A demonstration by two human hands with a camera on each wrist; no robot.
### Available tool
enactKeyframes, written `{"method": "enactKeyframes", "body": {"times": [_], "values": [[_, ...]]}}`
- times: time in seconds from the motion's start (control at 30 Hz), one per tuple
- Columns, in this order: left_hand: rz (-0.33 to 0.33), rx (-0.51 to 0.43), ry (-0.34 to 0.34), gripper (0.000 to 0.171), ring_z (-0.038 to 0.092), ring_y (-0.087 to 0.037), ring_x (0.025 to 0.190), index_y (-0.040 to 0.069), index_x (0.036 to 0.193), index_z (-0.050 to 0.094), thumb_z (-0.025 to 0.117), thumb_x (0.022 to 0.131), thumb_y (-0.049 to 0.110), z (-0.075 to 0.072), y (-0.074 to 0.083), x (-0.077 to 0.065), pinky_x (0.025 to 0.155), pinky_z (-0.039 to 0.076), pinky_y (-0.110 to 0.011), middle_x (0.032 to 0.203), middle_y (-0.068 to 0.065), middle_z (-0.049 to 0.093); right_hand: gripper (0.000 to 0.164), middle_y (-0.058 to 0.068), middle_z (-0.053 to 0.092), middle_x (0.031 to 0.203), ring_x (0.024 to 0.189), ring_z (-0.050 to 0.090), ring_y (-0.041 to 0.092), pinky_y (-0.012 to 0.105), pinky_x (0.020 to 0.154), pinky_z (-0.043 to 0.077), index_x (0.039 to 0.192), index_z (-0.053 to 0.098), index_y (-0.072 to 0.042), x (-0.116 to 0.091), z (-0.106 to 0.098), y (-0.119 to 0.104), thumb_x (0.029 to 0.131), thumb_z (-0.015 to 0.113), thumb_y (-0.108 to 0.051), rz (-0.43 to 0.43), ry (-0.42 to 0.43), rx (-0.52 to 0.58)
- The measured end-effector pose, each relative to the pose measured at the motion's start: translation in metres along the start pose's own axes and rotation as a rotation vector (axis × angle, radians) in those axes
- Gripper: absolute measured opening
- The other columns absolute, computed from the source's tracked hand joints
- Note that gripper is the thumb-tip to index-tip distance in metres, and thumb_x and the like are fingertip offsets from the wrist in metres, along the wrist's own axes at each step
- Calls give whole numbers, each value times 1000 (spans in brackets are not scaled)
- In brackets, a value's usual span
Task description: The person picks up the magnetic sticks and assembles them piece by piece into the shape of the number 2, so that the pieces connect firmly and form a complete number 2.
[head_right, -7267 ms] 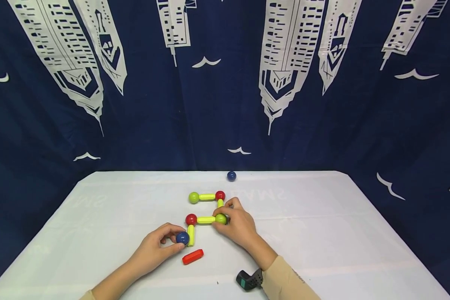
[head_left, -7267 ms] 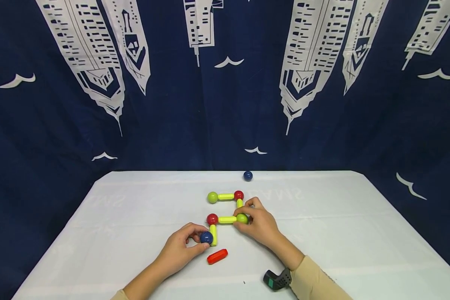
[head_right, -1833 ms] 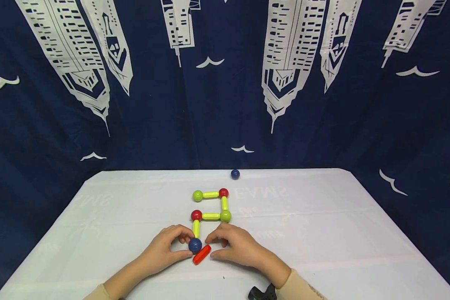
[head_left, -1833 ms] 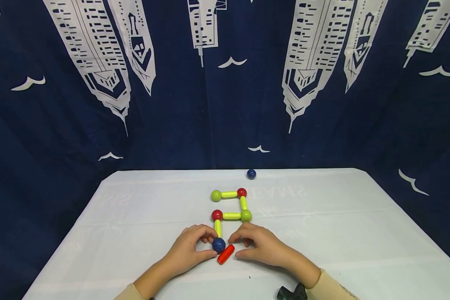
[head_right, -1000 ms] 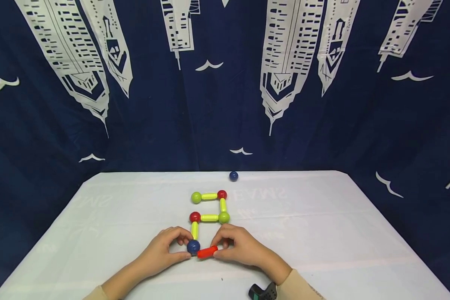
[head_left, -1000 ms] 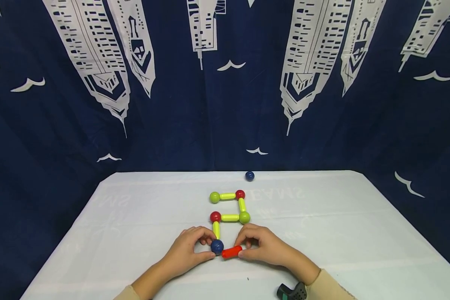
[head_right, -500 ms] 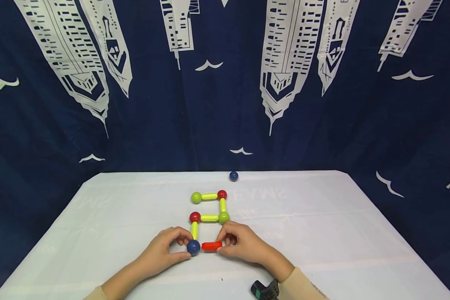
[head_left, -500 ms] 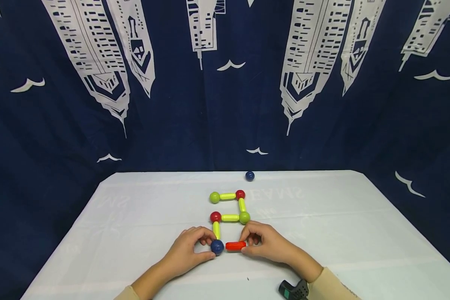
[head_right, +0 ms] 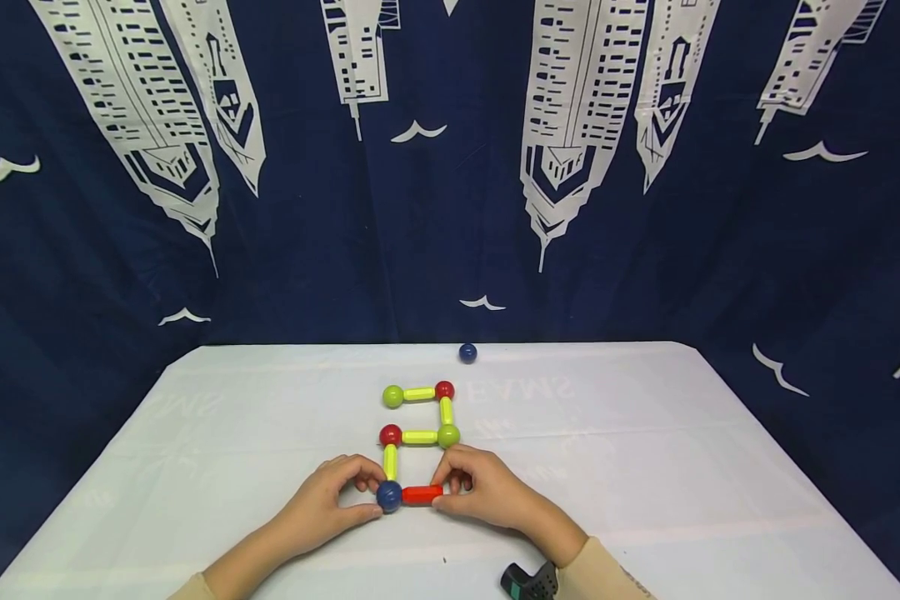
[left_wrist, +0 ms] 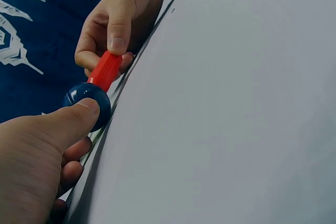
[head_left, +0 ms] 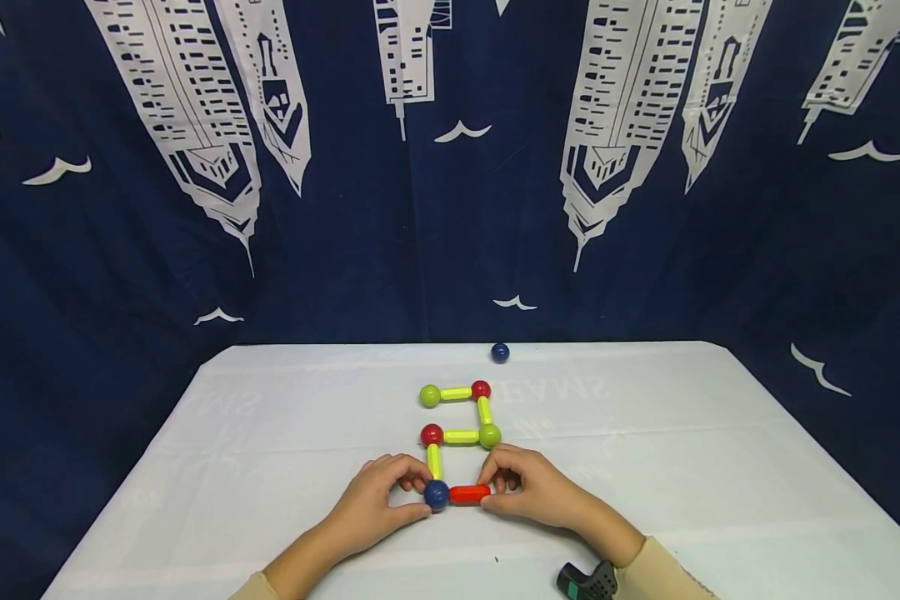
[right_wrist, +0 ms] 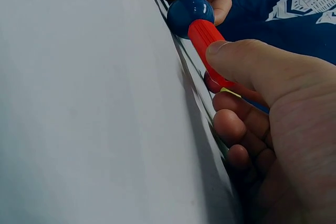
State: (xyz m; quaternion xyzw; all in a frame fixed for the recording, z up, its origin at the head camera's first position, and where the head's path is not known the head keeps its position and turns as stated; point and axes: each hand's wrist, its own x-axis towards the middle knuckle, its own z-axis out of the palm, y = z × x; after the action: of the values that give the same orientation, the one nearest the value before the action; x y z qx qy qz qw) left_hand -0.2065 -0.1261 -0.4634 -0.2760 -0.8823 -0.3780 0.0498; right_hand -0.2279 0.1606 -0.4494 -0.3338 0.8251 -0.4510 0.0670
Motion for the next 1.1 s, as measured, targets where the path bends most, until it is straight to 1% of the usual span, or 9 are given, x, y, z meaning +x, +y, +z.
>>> {"method": "enactKeyframes", "body": {"times": [0.17, 0.3, 0.47, 0.57, 0.73, 0.87, 1.0, 1.07, 1.1], "values": [[-3, 8, -1, 36, 54, 2, 88, 33, 109, 64, 83, 79, 34, -1, 1, 0, 86, 39, -28, 93, 22, 64, 18, 5, 64, 85, 77, 58, 18, 23, 67, 48, 96, 67, -21, 1, 1, -1, 84, 81, -23, 5, 0, -11], [-9, -4, -4, 37, 55, 2, 89, 33, 110, 63, 84, 79, 33, -1, 1, -1, 87, 40, -29, 94, 23, 64, 18, 5, 63, 85, 77, 58, 17, 22, 68, 48, 96, 67, -21, 1, 1, -1, 84, 81, -23, 14, -5, -13], [-13, -18, -11, 36, 56, 2, 90, 36, 113, 64, 82, 81, 36, 0, 2, 0, 88, 40, -31, 95, 24, 64, 18, 5, 63, 84, 76, 57, 14, 22, 67, 48, 96, 67, -21, 1, 1, 0, 84, 80, -22, 20, -4, -16], [-9, -4, -18, 37, 56, 2, 91, 38, 115, 66, 81, 82, 36, -1, 3, 0, 88, 41, -31, 95, 25, 63, 17, 5, 63, 84, 76, 57, 12, 22, 67, 48, 95, 67, -21, 1, 1, 1, 84, 80, -21, 7, 1, -27], [-15, 16, -47, 39, 54, 1, 92, 39, 120, 67, 80, 83, 36, -3, 4, 1, 87, 40, -31, 95, 25, 62, 18, 3, 62, 84, 75, 56, 9, 21, 66, 47, 96, 67, -24, 2, 0, 1, 85, 80, -21, -12, -11, -75], [-28, 16, -52, 38, 53, 2, 92, 42, 120, 66, 79, 84, 38, -3, 4, 1, 87, 40, -30, 96, 25, 62, 18, 1, 62, 85, 75, 56, 9, 20, 65, 47, 98, 67, -24, 4, -1, -2, 85, 79, -21, -23, -31, -118], [-30, 24, -59, 37, 53, 2, 92, 43, 119, 65, 78, 85, 38, -2, 3, 1, 87, 40, -31, 96, 25, 61, 17, 2, 64, 91, 76, 56, 7, 21, 66, 49, 102, 68, -21, 6, -8, -4, 88, 77, -23, -41, -46, -101], [-34, 26, -72, 36, 53, 1, 93, 42, 119, 65, 78, 85, 39, -2, 4, 2, 88, 39, -32, 96, 25, 61, 16, 2, 65, 95, 78, 57, 7, 21, 68, 50, 103, 68, -18, 8, -17, -3, 90, 75, -24, -43, -16, -98], [-36, 24, -78, 36, 53, 1, 93, 41, 119, 66, 78, 85, 39, -2, 4, 2, 88, 39, -32, 96, 25, 61, 16, 2, 65, 97, 79, 56, 7, 21, 68, 50, 104, 68, -16, 10, -22, -2, 91, 74, -24, -30, 11, -98]]}}
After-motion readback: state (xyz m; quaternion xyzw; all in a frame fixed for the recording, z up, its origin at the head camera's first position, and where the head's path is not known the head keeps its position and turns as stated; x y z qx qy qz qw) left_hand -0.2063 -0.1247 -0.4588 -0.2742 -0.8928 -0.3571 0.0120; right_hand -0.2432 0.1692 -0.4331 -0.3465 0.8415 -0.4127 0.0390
